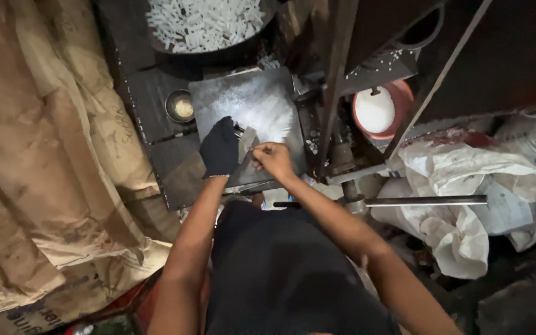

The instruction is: The person operates a manual press machine by placing a metal block into the press, pulling a lever to activate the press, and then removing the block. This cycle is repeated multiple times throughout the clip.

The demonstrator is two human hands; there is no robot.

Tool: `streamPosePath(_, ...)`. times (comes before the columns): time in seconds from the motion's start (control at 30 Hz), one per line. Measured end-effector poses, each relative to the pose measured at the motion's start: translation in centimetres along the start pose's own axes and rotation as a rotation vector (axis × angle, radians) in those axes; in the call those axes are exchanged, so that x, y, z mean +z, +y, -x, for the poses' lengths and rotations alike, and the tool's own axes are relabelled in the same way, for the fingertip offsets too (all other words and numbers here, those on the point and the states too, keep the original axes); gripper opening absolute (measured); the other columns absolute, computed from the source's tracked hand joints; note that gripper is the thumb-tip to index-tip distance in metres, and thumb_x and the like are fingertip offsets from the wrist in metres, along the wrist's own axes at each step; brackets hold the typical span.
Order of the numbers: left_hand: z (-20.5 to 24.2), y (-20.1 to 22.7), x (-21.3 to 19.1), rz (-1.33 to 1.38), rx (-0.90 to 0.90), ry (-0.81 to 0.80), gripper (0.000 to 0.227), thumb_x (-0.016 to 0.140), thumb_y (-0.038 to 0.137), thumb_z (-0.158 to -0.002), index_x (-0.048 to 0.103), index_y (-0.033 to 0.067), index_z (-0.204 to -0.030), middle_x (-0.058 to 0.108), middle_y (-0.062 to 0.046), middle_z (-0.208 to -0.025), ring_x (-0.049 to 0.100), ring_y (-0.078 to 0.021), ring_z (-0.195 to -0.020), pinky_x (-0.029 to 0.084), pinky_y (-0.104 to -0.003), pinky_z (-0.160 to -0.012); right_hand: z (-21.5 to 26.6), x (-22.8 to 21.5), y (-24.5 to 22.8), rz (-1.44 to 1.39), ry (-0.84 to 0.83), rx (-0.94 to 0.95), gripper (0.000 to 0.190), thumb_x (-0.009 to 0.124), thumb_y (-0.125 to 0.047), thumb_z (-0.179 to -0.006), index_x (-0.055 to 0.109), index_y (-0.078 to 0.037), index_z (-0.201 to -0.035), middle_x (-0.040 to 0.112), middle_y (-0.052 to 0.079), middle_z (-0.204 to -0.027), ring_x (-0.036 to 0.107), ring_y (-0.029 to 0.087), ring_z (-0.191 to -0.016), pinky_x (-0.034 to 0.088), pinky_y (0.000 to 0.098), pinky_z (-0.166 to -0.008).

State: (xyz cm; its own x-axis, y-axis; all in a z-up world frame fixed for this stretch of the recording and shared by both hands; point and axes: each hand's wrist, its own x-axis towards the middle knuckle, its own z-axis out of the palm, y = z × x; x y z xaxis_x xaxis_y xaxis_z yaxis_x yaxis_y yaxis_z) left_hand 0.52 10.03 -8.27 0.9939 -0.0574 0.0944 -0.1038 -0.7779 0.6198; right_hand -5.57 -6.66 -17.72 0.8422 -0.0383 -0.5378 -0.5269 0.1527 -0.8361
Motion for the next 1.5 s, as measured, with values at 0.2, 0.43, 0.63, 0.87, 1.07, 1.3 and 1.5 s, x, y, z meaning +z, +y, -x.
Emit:
streamPosePath(0.2,0.0,-1.0,0.7,-0.039,0.088,0.03,0.026,0.055,0.024,-0.099,0.064,0.0099,-0.119,0.07,-0.014,-0.108,0.068,-0.0369,-0.098,0.054,-0.046,-0.081,-0.2,-1.2,2.7,-0.079,0.052,0.02,0.016,0.065,-0.01,-0.095,0.069,0.005,-0.093,0.071,0.009,-0.075,0.068,0.015,-0.059,0.058,0.029,-0.055)
streamPosePath(0.43,0.3,-0.7,-0.4,-0.059,0.093,-0.004,0.021,0.056,0.014,-0.1,0.064,0.0128,-0.12,0.07,-0.012,-0.107,0.068,-0.0362,-0.094,0.053,-0.047,-0.079,1.7,-3.0,1.3,-0.077,0.017,0.069,0.016,0.066,-0.013,-0.095,0.07,0.003,-0.098,0.071,0.006,-0.077,0.068,0.014,-0.061,0.057,0.0284,-0.056)
streamPosePath(0.63,0.5,-0.1,-0.1,0.227,-0.15,0.018,0.032,0.044,0.03,-0.108,0.071,0.0119,-0.11,0.073,-0.013,-0.102,0.069,-0.0346,-0.096,0.054,-0.044,-0.082,2.3,-2.2,-1.7,0.003,-0.102,-0.006,0.027,0.068,-0.018,-0.099,0.074,0.006,-0.108,0.072,0.007,-0.08,0.068,0.012,-0.065,0.058,0.0267,-0.06)
streamPosePath(0.87,0.1,0.4,-0.6,0.163,-0.203,0.03,0.038,0.042,0.037,-0.108,0.072,0.0129,-0.113,0.073,-0.014,-0.109,0.067,-0.0381,-0.099,0.051,-0.047,-0.083,0.1,0.4,-2.9,0.073,-0.041,0.115,0.023,0.069,-0.013,-0.095,0.071,0.007,-0.106,0.074,0.011,-0.082,0.073,0.016,-0.066,0.063,0.0302,-0.061)
streamPosePath(1.07,0.2,-0.4,0.4,0.183,-0.278,-0.011,0.037,0.043,0.038,-0.108,0.072,0.0158,-0.111,0.073,-0.012,-0.108,0.068,-0.0361,-0.1,0.053,-0.047,-0.085,-0.1,-0.8,-2.2,-0.046,-0.146,0.092,0.024,0.068,-0.011,-0.095,0.07,0.007,-0.11,0.076,0.012,-0.086,0.076,0.017,-0.069,0.064,0.0303,-0.063)
streamPosePath(1.3,0.1,-0.9,0.2,-0.104,0.145,0.046,0.032,0.05,0.031,-0.107,0.068,0.0078,-0.12,0.07,-0.016,-0.106,0.067,-0.0361,-0.095,0.052,-0.048,-0.078,-0.5,-0.4,-1.1,0.138,-0.042,0.036,0.02,0.07,-0.007,-0.09,0.073,0.008,-0.103,0.074,0.013,-0.079,0.07,0.015,-0.063,0.059,0.0296,-0.057)
streamPosePath(1.5,0.0,1.5,-0.8,0.165,-0.266,0.039,0.039,0.044,0.04,-0.107,0.074,0.0155,-0.103,0.074,-0.012,-0.092,0.069,-0.0363,-0.087,0.053,-0.046,-0.074,1.2,-3.5,2.6,0.172,0.038,0.091,0.02,0.069,-0.01,-0.095,0.074,0.009,-0.099,0.071,0.014,-0.075,0.067,0.018,-0.058,0.056,0.0312,-0.054)
